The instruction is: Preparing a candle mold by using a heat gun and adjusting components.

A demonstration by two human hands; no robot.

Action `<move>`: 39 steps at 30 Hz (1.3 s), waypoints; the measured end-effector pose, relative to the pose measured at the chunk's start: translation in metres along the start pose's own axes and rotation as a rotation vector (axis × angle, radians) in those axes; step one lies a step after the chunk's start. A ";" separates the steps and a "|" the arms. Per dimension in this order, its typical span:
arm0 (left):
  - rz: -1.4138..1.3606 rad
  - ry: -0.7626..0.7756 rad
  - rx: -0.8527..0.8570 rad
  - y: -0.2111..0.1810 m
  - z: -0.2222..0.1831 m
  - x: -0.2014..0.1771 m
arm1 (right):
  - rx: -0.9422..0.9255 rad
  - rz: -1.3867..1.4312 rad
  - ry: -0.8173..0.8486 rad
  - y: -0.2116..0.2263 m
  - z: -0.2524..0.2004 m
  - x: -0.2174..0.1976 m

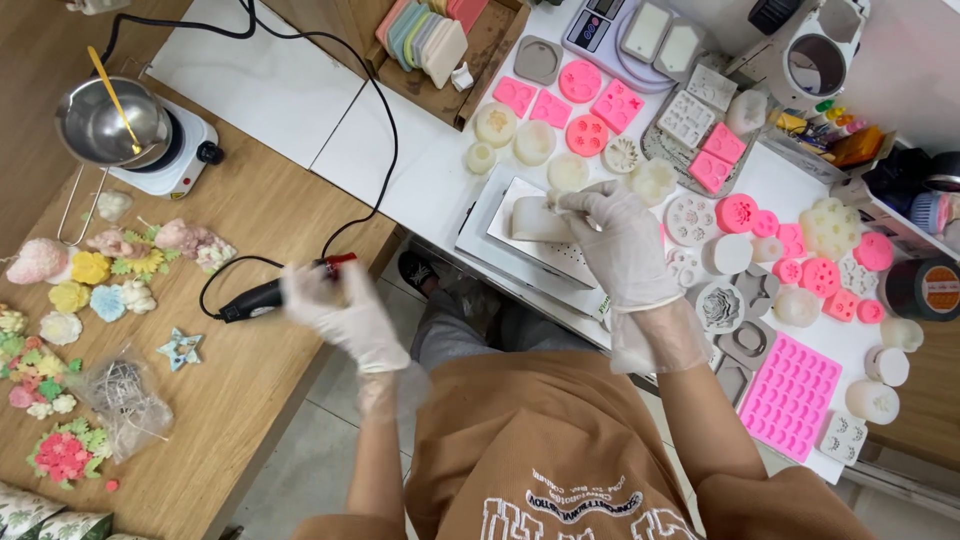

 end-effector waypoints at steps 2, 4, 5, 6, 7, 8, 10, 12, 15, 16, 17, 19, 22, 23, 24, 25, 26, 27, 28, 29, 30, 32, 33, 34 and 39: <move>0.015 0.889 0.103 -0.080 -0.069 0.048 | -0.036 -0.062 0.076 0.006 0.002 0.011; 0.025 1.033 0.285 -0.088 -0.099 0.089 | -0.147 -0.061 0.070 0.003 0.001 0.021; 0.031 1.174 0.475 -0.094 -0.118 0.111 | -0.261 -0.060 0.059 0.005 0.002 0.026; 0.029 1.175 0.479 -0.077 -0.126 0.126 | -0.260 -0.061 0.054 0.003 0.001 0.027; -0.019 1.293 0.374 -0.058 -0.139 0.142 | -0.271 -0.086 0.066 0.001 0.001 0.028; -0.070 1.413 0.264 -0.038 -0.155 0.158 | -0.278 -0.117 0.077 -0.003 -0.001 0.028; -0.099 1.447 0.175 -0.045 -0.154 0.156 | -0.252 -0.132 0.076 -0.009 0.000 0.031; -0.114 1.476 0.082 -0.048 -0.153 0.152 | -0.225 -0.137 0.083 -0.012 0.000 0.036; -0.078 1.386 0.237 -0.052 -0.150 0.145 | -0.094 -0.025 0.120 -0.017 0.005 0.042; -0.083 1.371 0.265 -0.050 -0.152 0.146 | -0.122 -0.041 0.097 -0.016 0.010 0.040; -0.089 1.356 0.292 -0.049 -0.154 0.147 | -0.150 -0.058 0.074 -0.015 0.015 0.038; -0.070 1.352 0.260 -0.056 -0.153 0.145 | -0.184 -0.098 0.060 -0.021 0.023 0.040; -0.080 1.380 0.138 -0.060 -0.152 0.142 | -0.175 -0.086 0.004 -0.027 0.032 0.034; -0.109 1.413 0.049 -0.061 -0.151 0.142 | -0.129 -0.035 -0.042 -0.030 0.036 0.030; -0.105 1.411 0.050 -0.057 -0.152 0.142 | -0.128 -0.030 -0.040 -0.024 0.031 0.025; -0.147 1.398 0.007 -0.053 -0.153 0.142 | -0.057 0.066 -0.063 -0.021 0.028 0.019; -0.192 1.387 -0.037 -0.050 -0.155 0.143 | 0.015 0.160 -0.088 -0.019 0.024 0.012; -0.190 1.388 -0.037 -0.046 -0.154 0.144 | 0.016 0.161 -0.088 -0.017 0.014 0.015; -0.250 1.393 0.035 -0.045 -0.155 0.145 | -0.070 0.109 -0.014 -0.012 0.002 0.020; -0.309 1.396 0.106 -0.045 -0.155 0.145 | -0.156 0.057 0.061 -0.006 -0.010 0.027; -0.307 1.397 0.104 -0.043 -0.156 0.145 | -0.154 0.058 0.062 -0.007 -0.014 0.032; -0.220 1.347 0.163 -0.040 -0.154 0.143 | -0.074 0.155 0.095 -0.013 -0.022 0.046; -0.218 1.347 0.163 -0.041 -0.154 0.142 | -0.073 0.157 0.096 -0.009 -0.017 0.045; -0.201 1.340 0.153 -0.043 -0.154 0.142 | -0.047 0.126 0.136 -0.008 -0.012 0.046; 0.044 1.290 0.325 -0.043 -0.152 0.147 | -0.087 0.071 0.091 -0.016 0.010 0.054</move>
Point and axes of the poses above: each hand's wrist, its own z-axis towards the middle knuckle, its own x-axis out of the palm, y = z × x, the point moved 5 cm from there along z, towards the middle knuckle, and after that the axes turned 8 degrees about -y, right-handed, at the moved point
